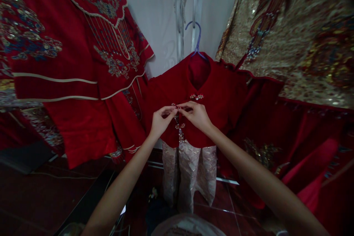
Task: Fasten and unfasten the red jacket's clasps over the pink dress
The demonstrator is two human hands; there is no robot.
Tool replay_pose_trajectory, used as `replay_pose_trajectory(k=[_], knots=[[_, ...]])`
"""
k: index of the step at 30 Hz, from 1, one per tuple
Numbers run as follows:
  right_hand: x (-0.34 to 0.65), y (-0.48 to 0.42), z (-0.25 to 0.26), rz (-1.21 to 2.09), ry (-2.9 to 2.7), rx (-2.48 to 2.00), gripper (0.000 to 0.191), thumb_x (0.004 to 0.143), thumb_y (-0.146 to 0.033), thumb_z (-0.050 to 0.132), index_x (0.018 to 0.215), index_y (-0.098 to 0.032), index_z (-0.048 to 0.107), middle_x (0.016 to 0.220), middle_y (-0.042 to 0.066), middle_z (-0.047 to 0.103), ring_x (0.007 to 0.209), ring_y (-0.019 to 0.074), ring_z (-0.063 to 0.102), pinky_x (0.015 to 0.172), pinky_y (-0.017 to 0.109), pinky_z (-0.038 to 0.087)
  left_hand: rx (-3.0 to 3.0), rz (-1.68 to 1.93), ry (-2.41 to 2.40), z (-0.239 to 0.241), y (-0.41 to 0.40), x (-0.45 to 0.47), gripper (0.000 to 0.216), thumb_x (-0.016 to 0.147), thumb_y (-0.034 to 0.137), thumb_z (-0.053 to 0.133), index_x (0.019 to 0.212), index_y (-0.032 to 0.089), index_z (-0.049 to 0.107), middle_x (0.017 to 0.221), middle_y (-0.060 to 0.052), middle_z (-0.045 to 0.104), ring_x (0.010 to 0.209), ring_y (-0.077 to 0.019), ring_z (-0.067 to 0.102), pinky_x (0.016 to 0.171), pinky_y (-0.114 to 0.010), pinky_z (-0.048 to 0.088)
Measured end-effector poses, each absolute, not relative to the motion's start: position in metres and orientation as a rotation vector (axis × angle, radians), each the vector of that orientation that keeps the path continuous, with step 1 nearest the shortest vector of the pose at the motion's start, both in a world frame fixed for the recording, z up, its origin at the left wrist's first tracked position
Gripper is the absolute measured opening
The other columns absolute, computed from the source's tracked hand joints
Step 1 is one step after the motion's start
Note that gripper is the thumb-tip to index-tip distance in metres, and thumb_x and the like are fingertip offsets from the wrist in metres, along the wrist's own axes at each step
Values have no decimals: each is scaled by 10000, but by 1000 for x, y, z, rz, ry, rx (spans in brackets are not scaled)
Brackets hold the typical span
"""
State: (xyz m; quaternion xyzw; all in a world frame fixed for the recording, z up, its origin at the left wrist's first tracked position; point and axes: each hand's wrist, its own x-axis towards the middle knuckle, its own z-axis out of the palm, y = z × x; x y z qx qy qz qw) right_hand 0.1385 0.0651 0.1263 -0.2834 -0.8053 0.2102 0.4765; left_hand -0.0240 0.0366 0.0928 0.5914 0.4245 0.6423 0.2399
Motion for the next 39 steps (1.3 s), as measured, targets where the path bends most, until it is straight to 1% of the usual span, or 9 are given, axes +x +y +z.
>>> replay_pose_trajectory(k=[6, 13, 17, 19, 22, 27, 32, 37, 39], knots=[[140, 65, 124, 471, -1965, -708, 192, 836, -245, 574, 971, -237, 711, 919, 31, 688, 787, 144, 645, 724, 283, 548, 1650, 1749, 1199, 88, 39, -23, 230, 711, 278, 686, 909, 160, 700, 850, -50, 721, 779, -142, 657, 769, -281, 518], [138, 63, 123, 477, -1928, -721, 173, 843, -256, 546, 925, -219, 693, 933, 34, 683, 792, 139, 646, 689, 260, 550, 1699, 1723, 1240, 91, 45, -26, 203, 713, 293, 680, 860, 158, 714, 825, -49, 728, 696, -143, 651, 703, -284, 528], [142, 63, 121, 591, -1886, -711, 131, 848, -281, 530, 946, -205, 574, 871, 21, 668, 785, 140, 655, 621, 241, 546, 1733, 1733, 1250, 90, 44, -26, 166, 746, 269, 651, 867, 157, 671, 843, -46, 706, 750, -134, 645, 735, -268, 511], [150, 63, 113, 665, -1855, -747, 138, 851, -297, 520, 958, -210, 512, 848, 17, 661, 794, 146, 661, 609, 245, 544, 1706, 1792, 1282, 86, 37, -23, 177, 778, 260, 619, 927, 166, 635, 869, -45, 692, 794, -132, 642, 753, -263, 500], [164, 63, 90, 662, -1931, -915, 111, 838, -289, 532, 907, -203, 523, 802, 19, 659, 738, 149, 656, 625, 258, 525, 1685, 1871, 1389, 74, 16, -10, 160, 822, 259, 568, 963, 192, 604, 919, -44, 667, 843, -136, 625, 771, -266, 486], [175, 60, 46, 437, -2113, -1146, 250, 847, -299, 519, 1053, -162, 559, 642, 3, 584, 590, 158, 581, 575, 274, 441, 1560, 1855, 1484, 35, -11, 21, 163, 846, 216, 510, 987, 214, 592, 943, -37, 640, 861, -140, 603, 800, -277, 479], [172, 59, 29, 299, -2147, -1189, 146, 782, -266, 607, 913, -202, 597, 777, 17, 568, 656, 145, 561, 609, 253, 418, 1537, 1673, 1435, 9, -8, 37, 383, 819, 139, 491, 1193, 221, 478, 931, -19, 637, 802, -115, 605, 742, -246, 479], [175, 54, 31, 293, -2078, -1194, 80, 775, -255, 615, 839, -210, 597, 854, 24, 561, 692, 133, 583, 649, 243, 445, 1592, 1621, 1446, 13, -2, 41, 459, 809, 139, 493, 1255, 219, 414, 912, -4, 630, 709, -91, 582, 670, -213, 457], [180, 51, 34, 340, -2036, -1178, 74, 776, -272, 611, 813, -211, 592, 853, 23, 580, 678, 130, 592, 652, 245, 462, 1588, 1633, 1465, 15, -1, 42, 414, 803, 148, 503, 1206, 208, 432, 889, -1, 630, 681, -89, 576, 643, -205, 446]])
